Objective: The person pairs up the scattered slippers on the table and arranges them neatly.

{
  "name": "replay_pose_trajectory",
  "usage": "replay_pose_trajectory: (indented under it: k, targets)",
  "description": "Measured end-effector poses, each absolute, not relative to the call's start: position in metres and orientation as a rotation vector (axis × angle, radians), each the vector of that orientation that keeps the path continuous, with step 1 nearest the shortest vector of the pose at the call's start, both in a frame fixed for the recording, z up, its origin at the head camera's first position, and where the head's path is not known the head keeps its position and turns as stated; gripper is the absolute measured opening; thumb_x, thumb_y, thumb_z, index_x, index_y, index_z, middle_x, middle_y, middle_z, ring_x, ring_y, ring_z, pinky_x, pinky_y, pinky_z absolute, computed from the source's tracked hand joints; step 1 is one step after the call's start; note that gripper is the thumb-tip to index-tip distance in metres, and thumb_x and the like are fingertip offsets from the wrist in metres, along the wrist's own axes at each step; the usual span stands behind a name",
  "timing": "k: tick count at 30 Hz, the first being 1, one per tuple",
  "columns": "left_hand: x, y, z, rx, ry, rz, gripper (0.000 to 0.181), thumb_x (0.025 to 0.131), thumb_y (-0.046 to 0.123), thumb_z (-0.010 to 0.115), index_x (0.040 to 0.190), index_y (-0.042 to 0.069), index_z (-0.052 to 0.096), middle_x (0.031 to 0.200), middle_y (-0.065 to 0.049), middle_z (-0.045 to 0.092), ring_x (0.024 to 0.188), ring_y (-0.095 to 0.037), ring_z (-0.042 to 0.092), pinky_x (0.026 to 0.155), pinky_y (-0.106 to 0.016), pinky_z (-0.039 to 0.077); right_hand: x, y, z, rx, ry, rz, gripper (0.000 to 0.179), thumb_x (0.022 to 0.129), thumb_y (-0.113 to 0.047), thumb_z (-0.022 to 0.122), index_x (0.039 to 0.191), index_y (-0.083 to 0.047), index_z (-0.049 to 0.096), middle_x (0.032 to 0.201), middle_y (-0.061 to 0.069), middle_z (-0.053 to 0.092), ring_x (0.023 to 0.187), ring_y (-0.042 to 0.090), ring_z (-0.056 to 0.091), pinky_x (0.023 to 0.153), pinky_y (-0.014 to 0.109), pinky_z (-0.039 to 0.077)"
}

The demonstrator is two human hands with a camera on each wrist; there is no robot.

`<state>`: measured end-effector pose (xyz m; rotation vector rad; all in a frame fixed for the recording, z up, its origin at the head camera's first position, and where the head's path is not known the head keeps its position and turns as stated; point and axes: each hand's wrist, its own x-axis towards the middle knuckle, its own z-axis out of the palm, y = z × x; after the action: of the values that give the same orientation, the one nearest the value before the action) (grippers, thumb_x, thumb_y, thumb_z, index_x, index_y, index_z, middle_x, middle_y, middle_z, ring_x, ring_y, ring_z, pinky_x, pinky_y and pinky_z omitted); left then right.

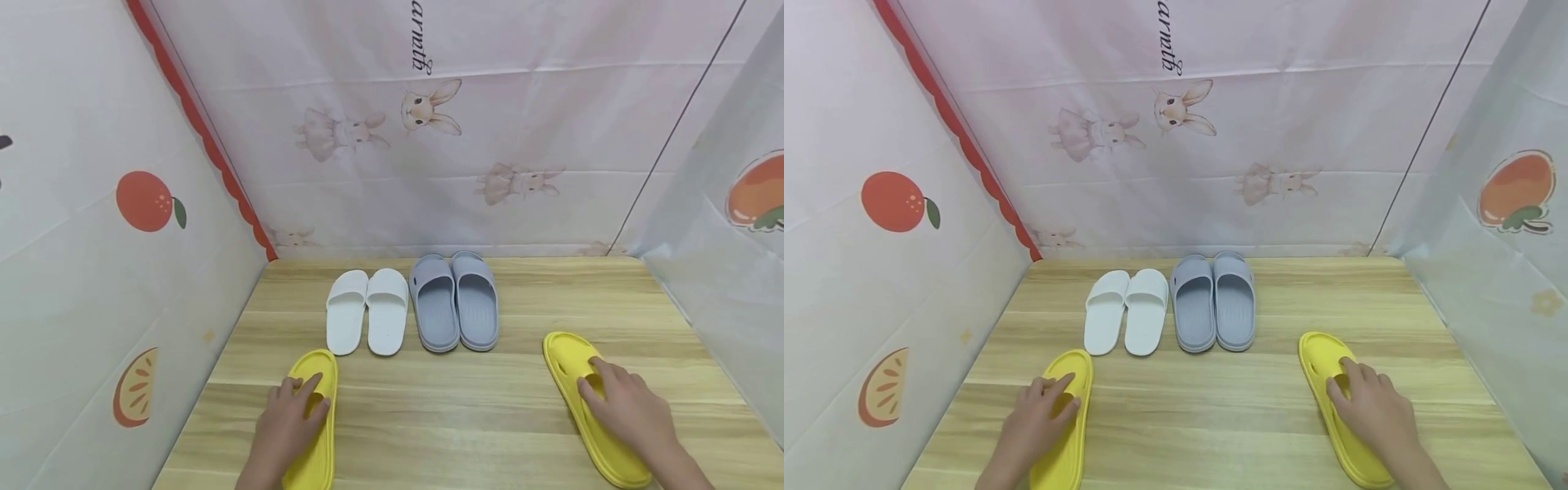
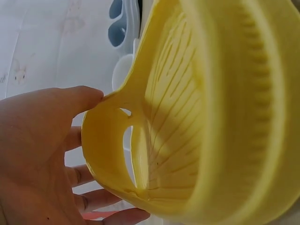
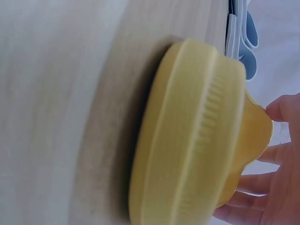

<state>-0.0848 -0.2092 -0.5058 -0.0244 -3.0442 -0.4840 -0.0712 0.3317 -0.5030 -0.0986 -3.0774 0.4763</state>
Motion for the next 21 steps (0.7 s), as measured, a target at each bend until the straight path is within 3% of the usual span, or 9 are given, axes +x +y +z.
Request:
replay_pose_trajectory:
  k: [14,21]
  targets:
    - [-0.080,-0.184,-0.504,-0.036,-3.068,-0.472,0.053,0.088,0.052,0.059,0.136,0.030,0.053,0.126,-0.009,0.050,0.113,-0.031,0.044,0.063,-0.049,0.048,-0.059,0.308,-0.506,-0.112,-3.054,0.468,0.070,0.094,-0.062,0.038,0.134,-0.006,0.048,0.126,0.023,0.054,0.105,0.046,0.052,0.059,0.063,0.045]
    - [-0.080,-0.164,-0.503,-0.085,-3.068,-0.445,0.054,0.087,0.054,0.060,0.135,0.030,0.055,0.123,-0.007,0.051,0.110,-0.028,0.046,0.059,-0.043,0.046,-0.050,0.291,-0.505,-0.094,-3.048,0.455,0.069,0.095,-0.062,0.037,0.134,-0.007,0.050,0.123,0.028,0.054,0.102,0.046,0.053,0.062,0.065,0.045]
